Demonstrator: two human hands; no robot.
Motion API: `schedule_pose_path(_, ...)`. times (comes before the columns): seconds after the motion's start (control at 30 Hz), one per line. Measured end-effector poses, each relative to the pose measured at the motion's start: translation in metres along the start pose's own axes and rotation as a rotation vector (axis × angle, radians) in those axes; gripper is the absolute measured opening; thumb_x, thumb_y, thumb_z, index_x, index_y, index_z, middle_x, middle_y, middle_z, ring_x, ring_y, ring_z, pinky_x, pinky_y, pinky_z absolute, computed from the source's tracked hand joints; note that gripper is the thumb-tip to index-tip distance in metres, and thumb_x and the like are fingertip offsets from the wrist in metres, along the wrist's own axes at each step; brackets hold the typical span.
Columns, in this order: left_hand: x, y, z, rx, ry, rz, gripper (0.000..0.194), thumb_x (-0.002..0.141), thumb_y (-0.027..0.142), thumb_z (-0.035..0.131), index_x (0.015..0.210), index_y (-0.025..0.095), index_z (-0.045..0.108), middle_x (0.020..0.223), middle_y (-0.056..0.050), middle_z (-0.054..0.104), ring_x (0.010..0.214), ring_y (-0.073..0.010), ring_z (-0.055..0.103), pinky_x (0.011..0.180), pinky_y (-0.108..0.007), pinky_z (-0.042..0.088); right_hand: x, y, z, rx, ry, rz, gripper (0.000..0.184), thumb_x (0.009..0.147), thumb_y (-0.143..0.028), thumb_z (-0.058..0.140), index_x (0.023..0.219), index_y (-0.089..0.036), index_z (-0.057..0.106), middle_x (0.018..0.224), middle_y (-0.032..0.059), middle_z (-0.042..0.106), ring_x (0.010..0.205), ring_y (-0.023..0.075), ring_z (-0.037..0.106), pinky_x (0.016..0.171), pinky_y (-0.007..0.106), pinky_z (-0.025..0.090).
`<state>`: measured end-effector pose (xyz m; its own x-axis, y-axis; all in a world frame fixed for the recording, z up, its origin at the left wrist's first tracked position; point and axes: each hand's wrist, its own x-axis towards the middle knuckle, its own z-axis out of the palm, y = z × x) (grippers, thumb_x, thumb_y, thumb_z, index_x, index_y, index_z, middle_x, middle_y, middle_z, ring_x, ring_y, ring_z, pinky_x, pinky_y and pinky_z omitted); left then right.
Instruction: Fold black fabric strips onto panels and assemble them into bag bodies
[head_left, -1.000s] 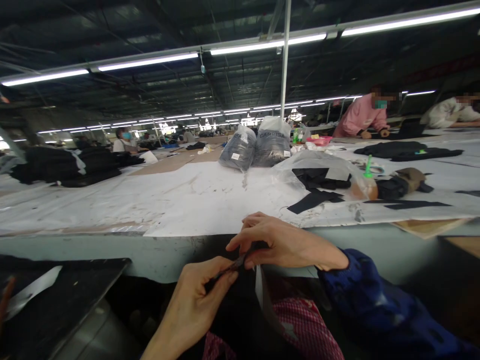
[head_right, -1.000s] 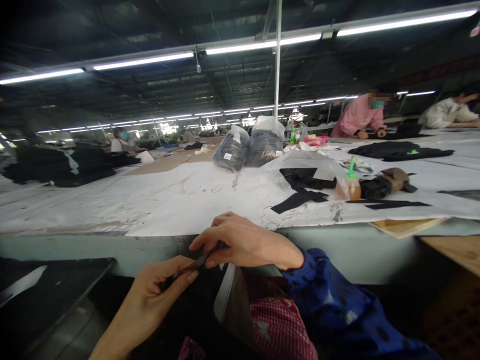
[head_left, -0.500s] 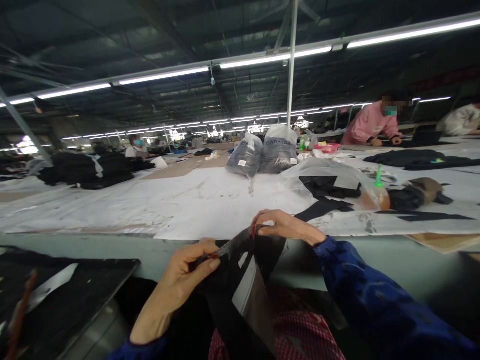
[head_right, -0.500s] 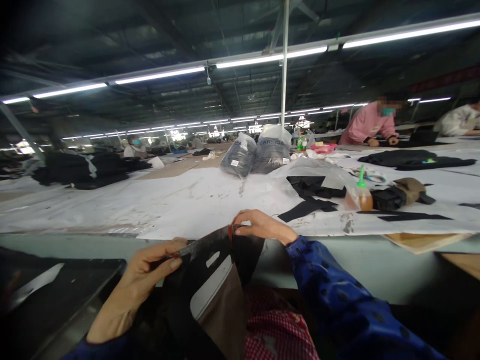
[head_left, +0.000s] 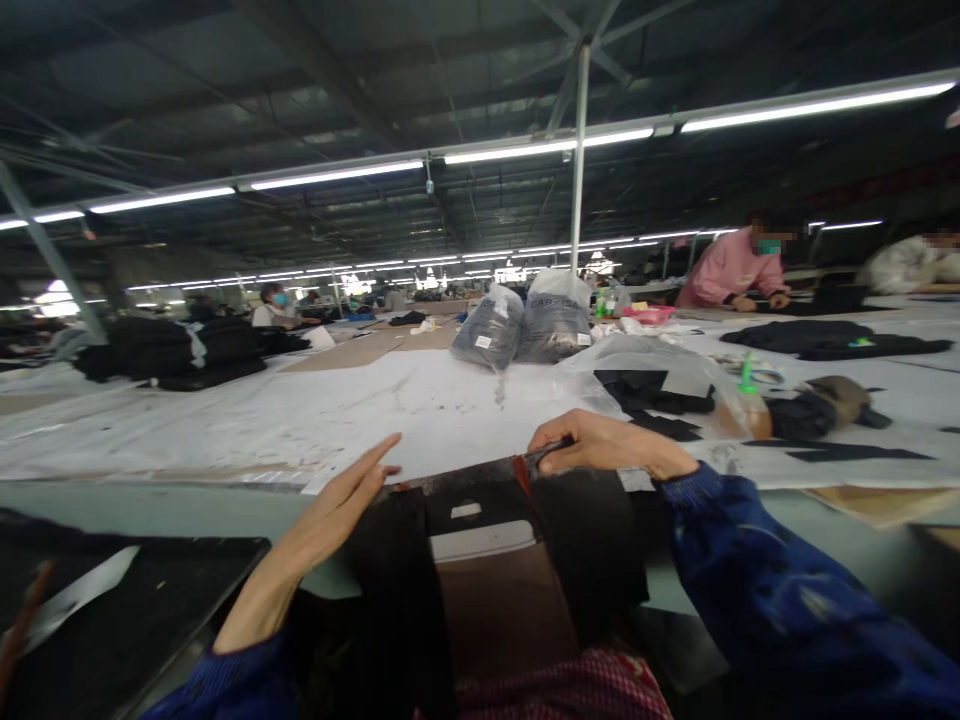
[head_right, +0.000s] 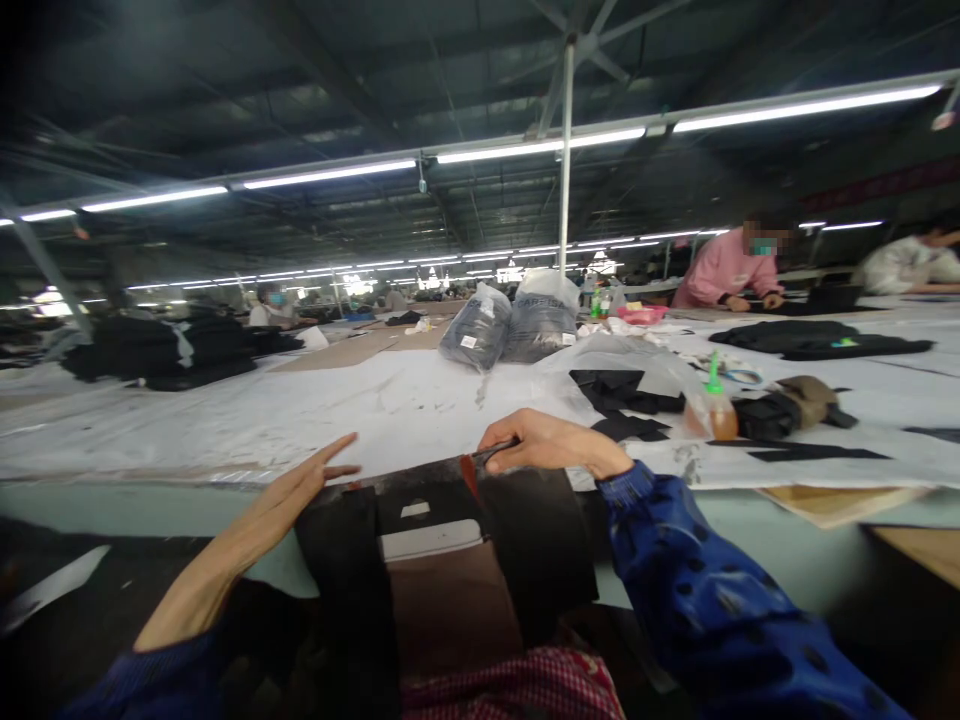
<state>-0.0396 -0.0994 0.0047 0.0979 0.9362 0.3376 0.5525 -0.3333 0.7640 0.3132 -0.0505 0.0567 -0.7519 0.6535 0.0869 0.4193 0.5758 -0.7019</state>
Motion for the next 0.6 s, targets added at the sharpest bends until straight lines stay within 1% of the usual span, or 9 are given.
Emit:
schedule_pose_path(0.07,0.001,-0.005,0.01,0.105,0.331,-0.002,0.062,0.089,0.059,0.043,0.14,0.024,0.048,0.153,-0.011,0.035,0.137,-0.0323,0.038,0.108,-0.046,0.039,-0.001,-0.001,0.006,0.009,-0.031,-0.003,0.026,0.083,-0.035,0.067,0.097,-0.013,0.072,0.09,0.0044,0.071,0.081,0.0177,0.063,0.07,0.024,0.045)
schedule_pose_path(0.13,0.001,-0.003,0.029,0.188,0.486,0.102,0.058,0.088,0.056,0.045,0.136,0.023,0.052,0.155,-0.01,0.032,0.142,-0.0319,0.028,0.113,-0.049,0.031,-0.001,-0.002,0.014,0.041,-0.057,-0.007,0.026,0.082,-0.032,0.069,0.099,-0.013,0.072,0.092,0.0047,0.072,0.084,0.0183,0.065,0.072,0.024,0.047)
schedule_pose_path(0.17,0.0,0.001,0.042,0.196,0.431,0.165,0.056,0.087,0.054,0.048,0.134,0.024,0.054,0.153,-0.009,0.038,0.142,-0.0311,0.029,0.114,-0.049,0.028,-0.001,-0.002,0.019,0.056,-0.069,-0.018,0.026,0.081,-0.032,0.07,0.1,-0.013,0.072,0.093,0.0048,0.072,0.086,0.0186,0.065,0.074,0.023,0.048)
schedule_pose_path(0.23,-0.005,0.013,0.072,0.127,0.145,0.219,0.053,0.083,0.051,0.055,0.13,0.026,0.057,0.138,-0.008,0.056,0.133,-0.0302,0.044,0.111,-0.047,0.034,0.0,-0.001,0.029,0.08,-0.084,-0.049,0.028,0.08,-0.032,0.073,0.102,-0.014,0.072,0.095,0.0045,0.072,0.09,0.0189,0.066,0.077,0.022,0.048)
schedule_pose_path(0.33,-0.016,0.033,0.113,-0.017,-0.212,0.133,0.036,0.083,0.047,0.057,0.108,0.024,0.07,0.106,-0.006,0.073,0.102,-0.0274,0.065,0.091,-0.037,0.051,-0.005,0.009,0.041,0.129,-0.102,-0.068,0.034,0.078,-0.035,0.074,0.105,-0.014,0.072,0.097,0.0045,0.072,0.092,0.019,0.066,0.079,0.021,0.048)
schedule_pose_path(0.43,-0.025,0.04,0.132,-0.121,-0.29,0.132,0.035,0.088,0.048,0.05,0.082,0.02,0.071,0.085,-0.005,0.073,0.083,-0.0237,0.066,0.077,-0.029,0.052,-0.024,0.035,0.031,0.197,-0.061,-0.054,0.04,0.083,-0.043,0.068,0.109,-0.012,0.07,0.102,0.0077,0.072,0.094,0.0199,0.066,0.082,0.024,0.049)
schedule_pose_path(0.5,-0.028,0.037,0.132,-0.173,-0.273,0.12,0.038,0.088,0.049,0.049,0.076,0.019,0.068,0.078,-0.004,0.07,0.079,-0.0227,0.064,0.073,-0.027,0.05,-0.043,0.059,0.009,0.143,0.192,-0.014,0.042,0.091,-0.046,0.056,0.107,-0.01,0.07,0.102,0.0105,0.071,0.092,0.0205,0.067,0.083,0.028,0.05)
schedule_pose_path(0.57,-0.028,0.032,0.128,-0.216,-0.237,0.093,0.038,0.087,0.051,0.05,0.076,0.019,0.067,0.075,-0.004,0.068,0.076,-0.0226,0.062,0.07,-0.026,0.049,-0.06,0.085,-0.019,-0.102,0.495,0.126,0.034,0.093,-0.039,0.053,0.106,-0.012,0.07,0.099,0.0107,0.072,0.092,0.0218,0.066,0.084,0.032,0.05)
schedule_pose_path(0.6,-0.028,0.031,0.126,-0.233,-0.216,0.084,0.038,0.086,0.052,0.051,0.075,0.018,0.066,0.074,-0.004,0.067,0.075,-0.0227,0.062,0.07,-0.027,0.048,-0.066,0.097,-0.031,-0.276,0.512,0.222,0.026,0.09,-0.031,0.058,0.104,-0.014,0.072,0.101,0.0103,0.072,0.095,0.0235,0.066,0.087,0.033,0.049)
